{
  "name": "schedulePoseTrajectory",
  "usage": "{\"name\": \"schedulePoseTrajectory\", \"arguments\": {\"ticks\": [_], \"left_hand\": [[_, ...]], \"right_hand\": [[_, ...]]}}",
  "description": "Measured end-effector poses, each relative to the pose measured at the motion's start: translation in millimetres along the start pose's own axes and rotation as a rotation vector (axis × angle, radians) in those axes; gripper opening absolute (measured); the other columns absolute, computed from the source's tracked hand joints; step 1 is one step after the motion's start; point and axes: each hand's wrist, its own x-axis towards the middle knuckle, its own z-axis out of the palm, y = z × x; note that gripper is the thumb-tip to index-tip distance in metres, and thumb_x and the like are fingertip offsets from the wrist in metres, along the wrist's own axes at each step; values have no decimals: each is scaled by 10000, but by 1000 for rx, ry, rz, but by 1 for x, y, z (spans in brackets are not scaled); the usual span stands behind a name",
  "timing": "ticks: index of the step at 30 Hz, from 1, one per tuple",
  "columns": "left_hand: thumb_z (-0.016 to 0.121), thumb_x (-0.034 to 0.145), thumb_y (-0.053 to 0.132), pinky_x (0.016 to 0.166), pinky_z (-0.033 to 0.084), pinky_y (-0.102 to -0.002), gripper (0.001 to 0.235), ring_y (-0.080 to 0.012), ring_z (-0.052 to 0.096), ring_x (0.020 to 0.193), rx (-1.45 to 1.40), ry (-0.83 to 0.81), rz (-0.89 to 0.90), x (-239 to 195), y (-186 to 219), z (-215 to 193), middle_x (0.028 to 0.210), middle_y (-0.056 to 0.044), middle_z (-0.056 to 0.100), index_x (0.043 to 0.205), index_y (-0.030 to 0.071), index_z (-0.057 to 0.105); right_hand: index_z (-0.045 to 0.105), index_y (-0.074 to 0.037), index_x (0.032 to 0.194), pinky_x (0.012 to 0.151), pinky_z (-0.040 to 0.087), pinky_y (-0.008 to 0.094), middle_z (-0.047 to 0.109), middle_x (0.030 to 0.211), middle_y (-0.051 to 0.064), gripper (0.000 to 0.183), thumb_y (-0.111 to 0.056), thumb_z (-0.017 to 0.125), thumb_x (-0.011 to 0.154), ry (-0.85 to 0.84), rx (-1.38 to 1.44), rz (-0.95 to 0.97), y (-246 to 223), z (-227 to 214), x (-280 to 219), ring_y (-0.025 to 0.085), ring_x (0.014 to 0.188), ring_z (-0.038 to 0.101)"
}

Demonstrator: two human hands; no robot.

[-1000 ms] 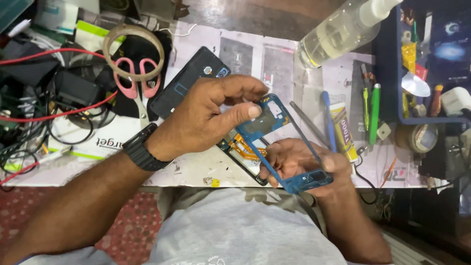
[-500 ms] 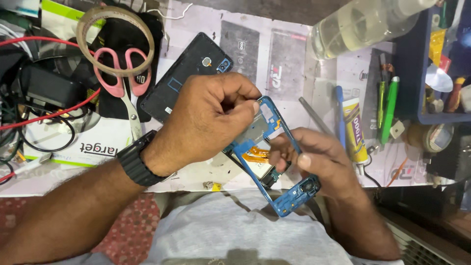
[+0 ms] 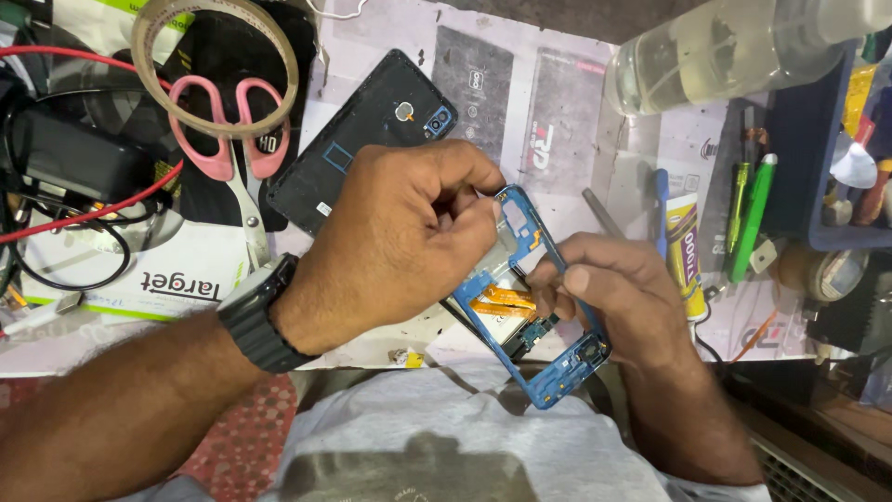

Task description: The person disassembles a smartphone, removes the back cover, and manipulates internal components including the battery and ribbon cables. They use a utility knife to pry parts and apply adhesive to the frame before reassembling the device.

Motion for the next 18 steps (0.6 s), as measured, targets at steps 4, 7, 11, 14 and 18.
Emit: {"name": "schedulePoseTrajectory", "arguments": {"ticks": [4,7,11,14,18], "left_hand": [[669,908,50,476,451,-200,99,-7,565,547,13,-15,29,-1,2,-2,662,13,659,985,6,714],[665,909,50,465,452,-202,98,-12,571,537,12,-17,31,-1,3,-2,658,9,661,980,4,714],[663,912,49,456,453,-201,90,-14,574,528,10,-28,43,-1,4,-2,653,9,659,974,4,710],[656,911,44,448,454,-200,85,-15,578,520,15,-41,39,-1,3,-2,646,10,659,967,8,709],[650,914,40,434,451,-198,73,-16,584,513,19,-53,50,-1,3,-2,646,11,655,958,7,699]], "right_hand": [[718,107,1002,542,451,240,701,770,149,332,-190,579,955,11,-42,-10,1,1,2,126,606,578],[721,104,990,573,460,247,699,768,146,322,-185,585,952,2,-48,-31,1,2,3,127,636,582],[728,94,961,618,466,253,696,762,133,312,-183,584,955,0,-93,-73,-1,5,2,124,663,581],[728,88,940,620,458,253,691,756,125,305,-179,582,959,8,-113,-91,-2,7,1,118,664,572],[731,85,938,598,454,254,686,735,114,296,-170,583,953,14,-117,-98,-2,8,1,113,646,566]]}}
